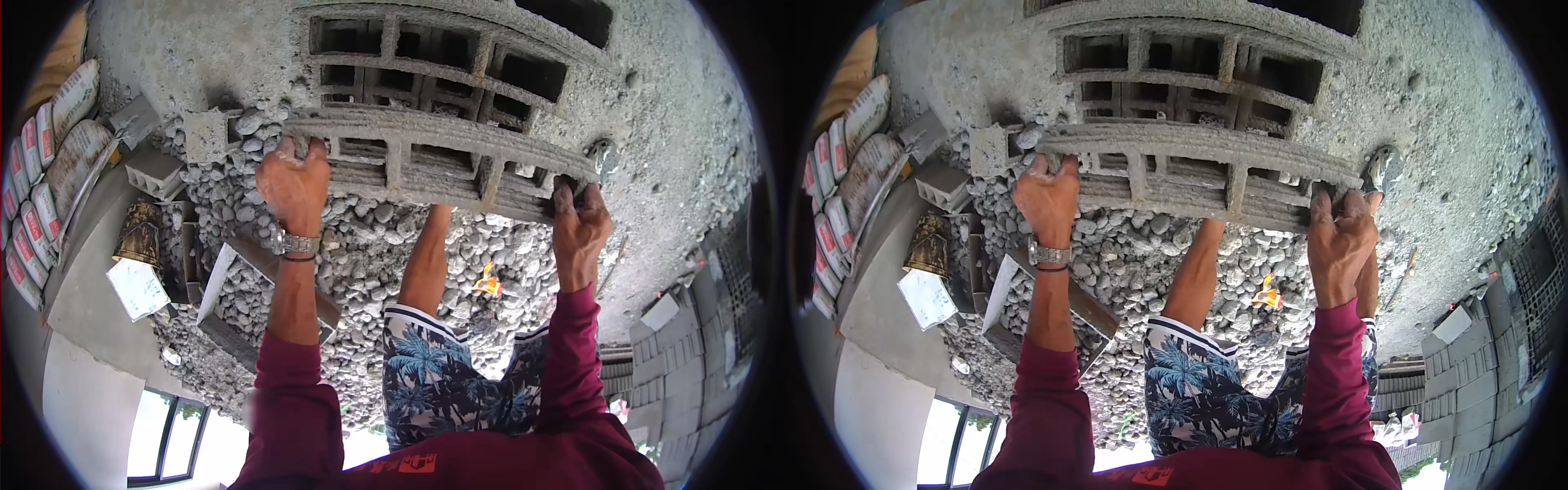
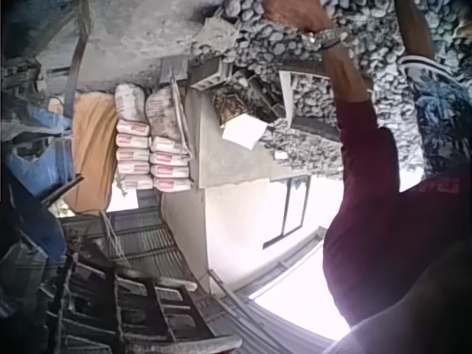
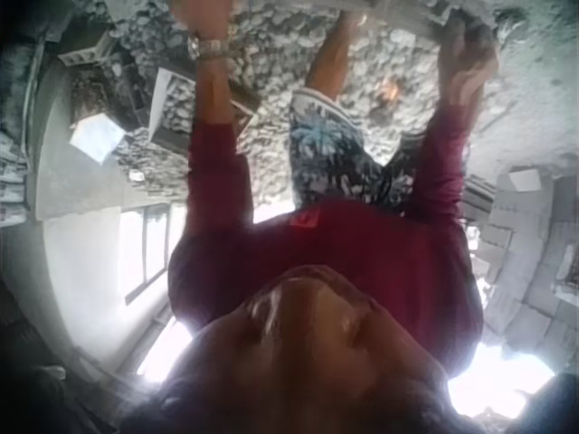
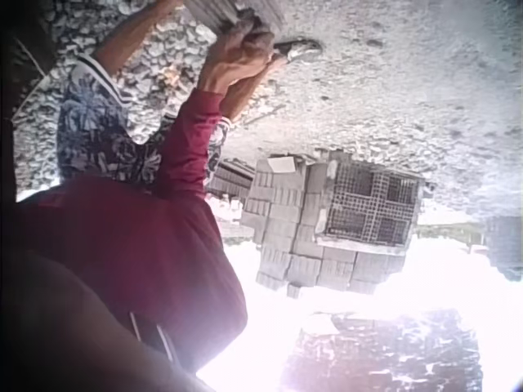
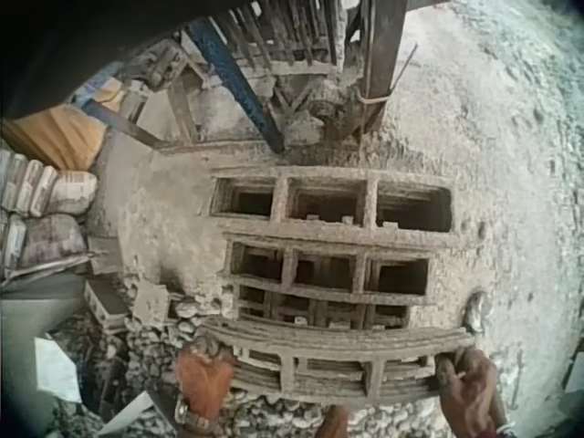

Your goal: The person picks up concrete blocks and moves long wooden planks, leaning them against a stack of blocks.

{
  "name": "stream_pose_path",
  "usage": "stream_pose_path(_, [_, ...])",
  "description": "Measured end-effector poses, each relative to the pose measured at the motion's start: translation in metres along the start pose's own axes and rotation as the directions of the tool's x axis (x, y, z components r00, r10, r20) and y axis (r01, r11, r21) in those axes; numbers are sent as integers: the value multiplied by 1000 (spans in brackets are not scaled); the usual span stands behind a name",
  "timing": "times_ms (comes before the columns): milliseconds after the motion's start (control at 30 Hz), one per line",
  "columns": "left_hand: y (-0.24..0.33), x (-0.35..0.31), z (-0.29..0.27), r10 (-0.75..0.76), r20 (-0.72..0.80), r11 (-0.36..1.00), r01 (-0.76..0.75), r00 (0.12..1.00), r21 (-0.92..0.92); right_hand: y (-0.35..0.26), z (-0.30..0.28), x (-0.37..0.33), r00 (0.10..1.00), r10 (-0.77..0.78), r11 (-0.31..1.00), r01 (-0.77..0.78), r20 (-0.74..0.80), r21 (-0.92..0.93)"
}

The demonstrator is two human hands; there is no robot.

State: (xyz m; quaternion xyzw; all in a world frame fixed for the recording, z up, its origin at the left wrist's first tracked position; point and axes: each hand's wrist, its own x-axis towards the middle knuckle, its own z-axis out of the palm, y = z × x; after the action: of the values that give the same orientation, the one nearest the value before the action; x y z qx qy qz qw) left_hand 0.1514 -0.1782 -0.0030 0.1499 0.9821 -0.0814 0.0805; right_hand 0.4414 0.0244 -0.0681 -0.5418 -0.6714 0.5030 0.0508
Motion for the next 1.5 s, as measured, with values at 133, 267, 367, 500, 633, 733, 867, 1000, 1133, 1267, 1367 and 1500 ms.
stream_pose_path(133, [26,50,-20,29,-11,1000,-29,1000,7,-44,3,26,999,31,995,-28,-33,92])
stream_pose_path(267, [34,105,-14,118,-10,993,-118,993,3,-40,8,72,997,-68,983,64,-20,-173])
stream_pose_path(367, [37,129,0,295,12,940,-288,955,-183,-50,20,84,994,-75,985,62,-79,-158])
stream_pose_path(500, [25,120,-10,365,47,914,-348,930,-211,-50,19,73,890,-424,871,349,-166,-346])
stream_pose_path(633, [24,86,-33,702,15,711,-700,712,-65,-70,8,49,848,-495,776,530,190,-342])
stream_pose_path(733, [26,86,-20,838,138,531,-847,527,9,-74,30,65,737,-606,646,675,297,-357])
stream_pose_path(867, [36,109,-4,832,311,421,-888,459,184,-72,41,95,693,-523,561,718,497,-411])
stream_pose_path(1000, [47,126,-1,802,434,372,-912,410,175,-53,41,109,666,-517,545,741,538,-393])
stream_pose_path(1133, [59,130,-1,773,490,371,-914,403,165,-56,37,111,699,-459,587,702,548,-403])
stream_pose_path(1267, [57,117,6,861,313,390,-915,402,102,-56,40,102,655,-536,500,754,532,-425])
stream_pose_path(1367, [57,124,12,846,336,404,-909,415,105,-47,45,112,622,-583,461,783,523,-418])
stream_pose_path(1500, [54,132,14,831,379,405,-910,407,89,-54,41,120,621,-471,495,774,627,-395])
